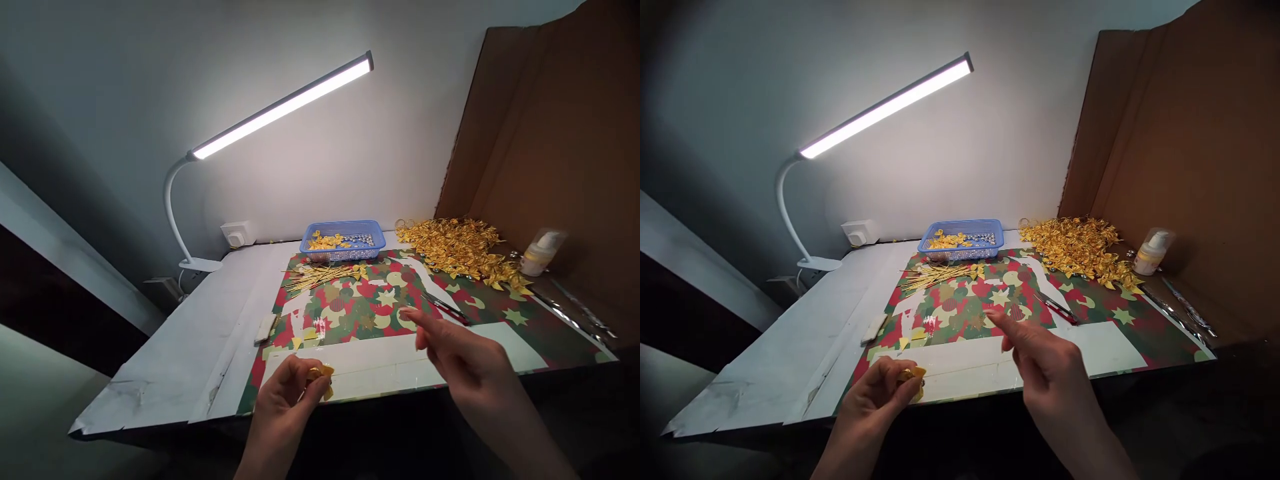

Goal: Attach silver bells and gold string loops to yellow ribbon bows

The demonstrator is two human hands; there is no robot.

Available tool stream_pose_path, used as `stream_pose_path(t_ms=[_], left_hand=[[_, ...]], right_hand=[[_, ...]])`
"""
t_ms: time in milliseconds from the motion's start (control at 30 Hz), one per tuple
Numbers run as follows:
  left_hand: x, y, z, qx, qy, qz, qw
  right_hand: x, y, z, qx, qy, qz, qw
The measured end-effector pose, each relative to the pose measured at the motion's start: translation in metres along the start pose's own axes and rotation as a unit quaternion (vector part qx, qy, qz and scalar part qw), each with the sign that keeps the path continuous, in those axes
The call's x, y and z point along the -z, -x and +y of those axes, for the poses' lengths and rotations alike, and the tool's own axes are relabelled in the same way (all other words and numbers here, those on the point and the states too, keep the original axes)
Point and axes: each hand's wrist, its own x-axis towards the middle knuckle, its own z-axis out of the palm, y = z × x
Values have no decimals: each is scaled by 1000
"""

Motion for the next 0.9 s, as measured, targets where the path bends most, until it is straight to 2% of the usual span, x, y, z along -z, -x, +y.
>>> stream_pose_path(t_ms=[233,433,533,600,667,800,900], left_hand=[[10,-1,1,11,39,7,999],[9,-2,4,0,27,-1,1000],[5,-5,7,-14,0,-19,1000],[2,-7,8,-22,-28,-40,999],[-2,-10,10,-25,-53,-56,997],[-13,-15,10,-1,-71,-66,995],[-20,-19,11,34,-62,-82,994]], right_hand=[[19,10,5,-49,39,61,996],[27,6,1,-42,36,93,994],[26,-1,14,-94,2,106,990],[26,-4,30,-138,13,80,987],[27,-6,50,-166,86,60,981],[37,-11,83,-174,242,95,950],[47,-22,99,-172,331,92,923]])
